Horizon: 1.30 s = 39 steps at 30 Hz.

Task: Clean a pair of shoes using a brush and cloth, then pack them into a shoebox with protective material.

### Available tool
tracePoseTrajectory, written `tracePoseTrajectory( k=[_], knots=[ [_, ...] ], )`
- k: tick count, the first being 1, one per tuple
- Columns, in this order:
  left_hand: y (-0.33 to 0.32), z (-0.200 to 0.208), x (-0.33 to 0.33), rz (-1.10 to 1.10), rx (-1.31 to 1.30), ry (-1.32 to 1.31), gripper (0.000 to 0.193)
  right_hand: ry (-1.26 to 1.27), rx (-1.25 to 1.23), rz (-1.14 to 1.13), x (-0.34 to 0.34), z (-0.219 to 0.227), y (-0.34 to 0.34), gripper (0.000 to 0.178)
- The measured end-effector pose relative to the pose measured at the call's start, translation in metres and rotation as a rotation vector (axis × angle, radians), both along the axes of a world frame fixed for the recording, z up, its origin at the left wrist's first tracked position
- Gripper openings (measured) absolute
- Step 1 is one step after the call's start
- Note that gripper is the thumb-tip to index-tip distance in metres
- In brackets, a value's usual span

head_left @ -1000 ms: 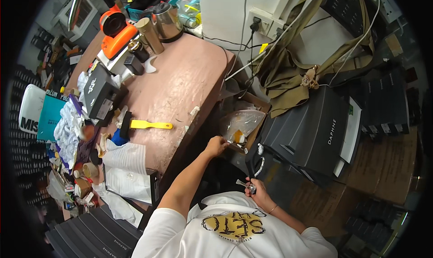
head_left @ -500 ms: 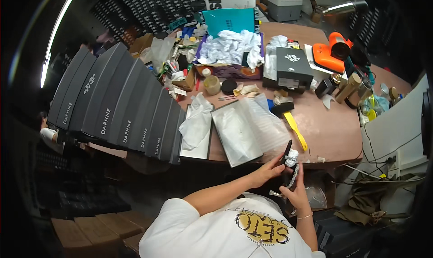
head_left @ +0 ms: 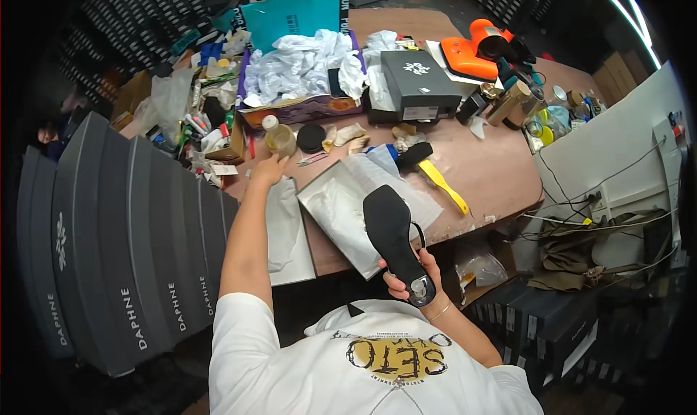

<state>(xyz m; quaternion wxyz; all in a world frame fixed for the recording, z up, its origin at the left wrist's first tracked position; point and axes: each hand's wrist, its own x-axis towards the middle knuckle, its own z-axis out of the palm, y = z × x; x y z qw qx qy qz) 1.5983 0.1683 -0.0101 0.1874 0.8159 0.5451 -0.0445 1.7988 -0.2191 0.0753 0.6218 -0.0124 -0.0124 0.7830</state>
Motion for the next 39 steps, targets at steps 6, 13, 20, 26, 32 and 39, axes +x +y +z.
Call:
tracePoseTrajectory(
  k=[6,13,20,26,32,39],
  knots=[
    [-0.023,-0.033,-0.034,0.171,0.148,-0.206,0.034,0.117,-0.088,0.039,0.025,-0.007,0.006,0.063],
    [-0.145,0.13,-0.022,0.265,0.272,-0.653,0.016,0.176,-0.156,0.177,0.07,-0.013,0.038,0.067],
    [-0.197,0.127,0.016,0.141,0.11,-0.626,0.04,0.108,-0.094,0.359,0.087,-0.005,0.069,0.062],
    [-0.213,0.124,0.022,-0.049,0.124,-0.61,0.047,-0.195,0.109,0.617,0.071,0.021,0.086,0.06],
    [-0.247,0.154,0.001,-0.202,0.058,-0.486,0.05,-1.723,0.344,0.392,0.026,-0.003,0.117,0.063],
    [-0.257,0.137,-0.034,-0.203,0.136,-0.535,0.053,-0.906,-0.038,0.719,0.011,0.029,0.119,0.041]
  ],
)
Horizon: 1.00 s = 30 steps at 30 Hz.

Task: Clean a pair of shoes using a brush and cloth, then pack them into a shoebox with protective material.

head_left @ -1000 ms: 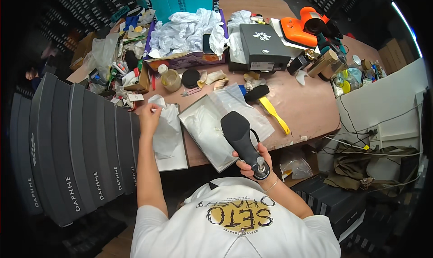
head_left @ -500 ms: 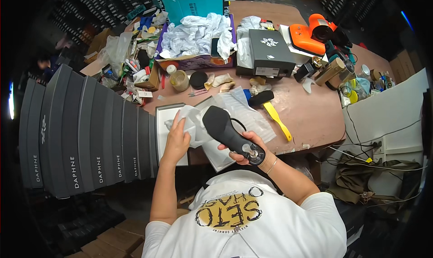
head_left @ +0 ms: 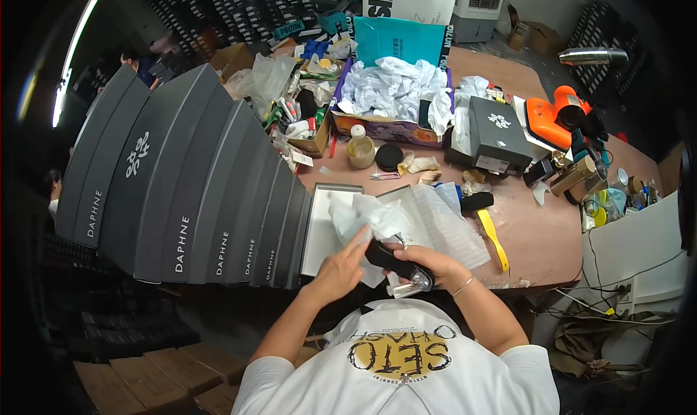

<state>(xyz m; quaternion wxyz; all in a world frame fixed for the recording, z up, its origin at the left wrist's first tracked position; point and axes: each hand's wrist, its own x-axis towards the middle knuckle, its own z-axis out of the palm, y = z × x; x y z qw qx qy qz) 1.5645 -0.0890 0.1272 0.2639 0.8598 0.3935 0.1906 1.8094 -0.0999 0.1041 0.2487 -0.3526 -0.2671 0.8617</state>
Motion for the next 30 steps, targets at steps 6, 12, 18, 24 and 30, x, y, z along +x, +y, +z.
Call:
tracePoseTrajectory(
  k=[6,12,18,24,30],
  knots=[
    [-0.029,0.01,0.023,-0.106,0.246,-0.085,0.052,0.072,0.155,-0.72,-0.081,-0.046,0.01,0.035],
    [-0.058,-0.016,0.049,-0.318,0.287,-0.228,0.03,-0.105,0.475,-0.436,-0.041,-0.051,0.016,0.04],
    [-0.032,0.011,0.045,-0.4,0.181,-0.349,0.047,-0.279,0.646,-0.103,-0.069,-0.009,0.054,0.044],
    [-0.025,-0.043,0.014,0.643,-1.104,-1.342,0.081,-0.416,0.681,0.186,-0.093,0.0,0.027,0.049],
    [-0.011,-0.046,-0.055,0.725,-0.711,-1.179,0.05,-0.508,0.736,0.542,-0.043,0.002,-0.03,0.054]
  ],
)
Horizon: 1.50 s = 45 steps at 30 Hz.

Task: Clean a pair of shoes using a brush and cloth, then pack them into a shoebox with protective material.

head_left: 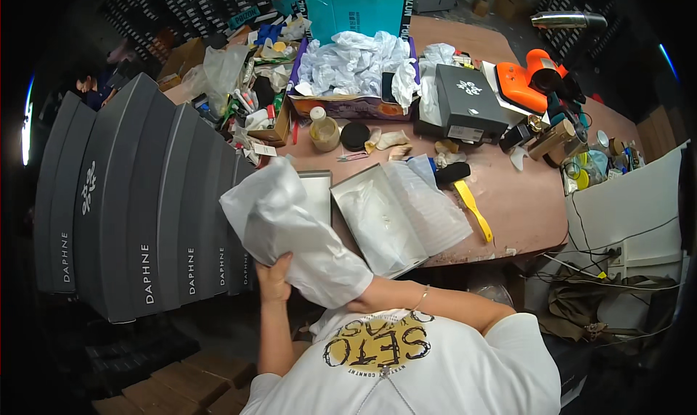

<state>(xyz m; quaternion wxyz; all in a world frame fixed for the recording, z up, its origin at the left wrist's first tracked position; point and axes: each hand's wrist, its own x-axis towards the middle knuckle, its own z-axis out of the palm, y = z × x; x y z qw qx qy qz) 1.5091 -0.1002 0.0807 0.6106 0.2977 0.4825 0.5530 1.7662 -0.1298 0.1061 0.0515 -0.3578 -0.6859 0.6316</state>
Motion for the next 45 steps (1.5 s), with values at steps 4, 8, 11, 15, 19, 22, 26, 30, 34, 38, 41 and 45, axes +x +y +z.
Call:
tracePoseTrajectory(
  k=[4,8,11,15,19,22,26,30,34,38,41,45],
  knots=[
    [0.02,0.05,-0.024,-0.673,0.169,0.796,0.054,0.664,-0.48,-0.732,0.055,-0.031,-0.018,0.07],
    [0.03,0.061,0.04,-0.739,0.041,0.445,0.073,0.177,0.276,-0.363,0.046,-0.003,-0.038,0.086],
    [0.006,0.009,0.075,-0.402,-0.1,-0.466,0.088,-0.062,0.26,-0.629,0.034,0.001,-0.045,0.086],
    [-0.028,-0.035,0.106,-0.211,-0.451,-0.347,0.064,-0.007,0.464,-0.328,0.029,-0.017,-0.04,0.08],
    [-0.014,-0.033,0.071,-0.118,-0.495,-0.431,0.051,0.276,-0.363,-1.263,0.053,-0.11,-0.015,0.074],
    [-0.013,-0.038,0.054,-0.174,-0.552,-0.365,0.053,0.109,-0.252,-1.354,0.048,-0.195,-0.011,0.076],
    [-0.024,-0.065,0.067,-0.169,-0.638,-0.359,0.048,0.153,-0.46,-1.559,0.027,-0.174,0.013,0.07],
    [-0.028,-0.075,0.074,-0.163,-0.668,-0.38,0.045,0.257,-0.424,-1.325,0.027,-0.173,0.019,0.044],
    [-0.027,-0.083,0.063,-0.157,-0.657,-0.357,0.046,0.115,0.211,-1.028,0.013,-0.139,0.011,0.017],
    [-0.014,-0.078,0.058,-0.183,-0.639,-0.357,0.048,0.098,0.208,-1.076,0.009,-0.127,0.002,0.014],
    [0.003,-0.062,0.074,-0.307,-0.568,-0.339,0.048,0.081,0.349,-1.268,0.04,-0.126,-0.005,0.016],
    [0.036,-0.059,0.132,-0.396,-0.554,-0.221,0.051,0.068,0.461,-1.281,0.073,-0.111,-0.027,0.02]
  ],
)
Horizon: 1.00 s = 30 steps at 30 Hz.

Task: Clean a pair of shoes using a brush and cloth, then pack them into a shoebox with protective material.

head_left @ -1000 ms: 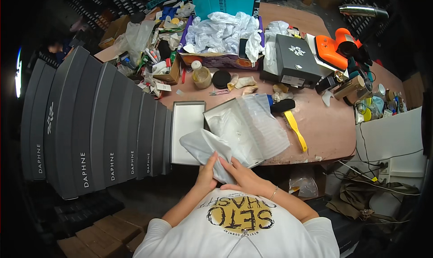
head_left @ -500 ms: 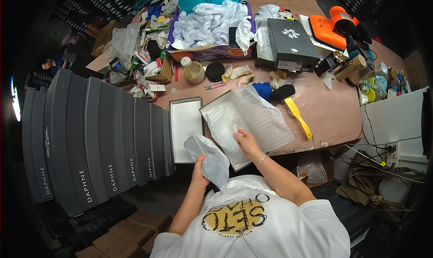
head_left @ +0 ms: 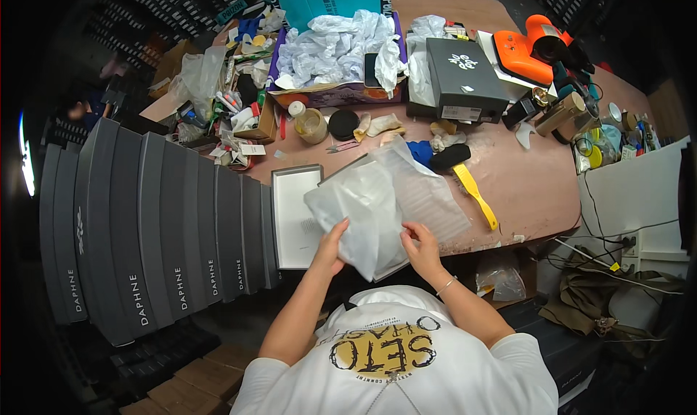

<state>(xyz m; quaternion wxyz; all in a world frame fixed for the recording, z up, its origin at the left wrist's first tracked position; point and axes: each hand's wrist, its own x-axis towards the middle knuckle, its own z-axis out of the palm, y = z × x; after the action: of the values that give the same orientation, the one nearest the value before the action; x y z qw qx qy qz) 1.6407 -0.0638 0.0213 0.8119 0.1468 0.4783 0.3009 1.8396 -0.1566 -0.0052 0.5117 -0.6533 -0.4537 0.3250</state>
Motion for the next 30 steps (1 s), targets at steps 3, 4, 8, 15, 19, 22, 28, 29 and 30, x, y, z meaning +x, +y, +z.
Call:
tracePoseTrajectory(
  k=[3,4,8,15,19,22,28,29,30],
  knots=[
    [0.022,-0.058,0.046,-0.088,-0.031,0.039,0.068,0.019,-0.105,0.062,0.012,0.023,-0.017,0.026],
    [0.019,-0.093,0.055,-0.078,0.118,0.228,0.07,-0.067,-0.074,0.01,0.017,0.032,-0.019,0.03],
    [0.012,-0.116,0.084,-0.086,0.423,0.684,0.07,-0.121,0.025,-0.272,0.048,0.03,-0.02,0.047],
    [0.007,-0.126,0.077,-0.092,0.434,0.605,0.064,0.541,-0.399,-0.109,0.092,-0.058,-0.007,0.041],
    [0.014,-0.115,0.082,-0.074,0.408,0.425,0.069,-0.062,-0.12,0.315,0.049,-0.016,0.041,0.052],
    [-0.01,-0.058,0.032,-0.105,0.853,0.624,0.063,-0.684,0.066,0.547,0.015,0.012,0.055,0.062],
    [-0.038,-0.075,-0.073,-0.581,0.596,1.233,0.053,-1.098,0.048,0.842,-0.03,-0.009,0.036,0.058],
    [-0.043,-0.1,-0.088,-0.591,0.728,1.225,0.043,-1.066,0.092,0.813,-0.032,-0.012,0.033,0.057],
    [-0.047,-0.096,-0.091,-0.51,0.854,1.23,0.041,-1.047,0.125,0.771,-0.025,-0.015,0.032,0.056]
  ],
)
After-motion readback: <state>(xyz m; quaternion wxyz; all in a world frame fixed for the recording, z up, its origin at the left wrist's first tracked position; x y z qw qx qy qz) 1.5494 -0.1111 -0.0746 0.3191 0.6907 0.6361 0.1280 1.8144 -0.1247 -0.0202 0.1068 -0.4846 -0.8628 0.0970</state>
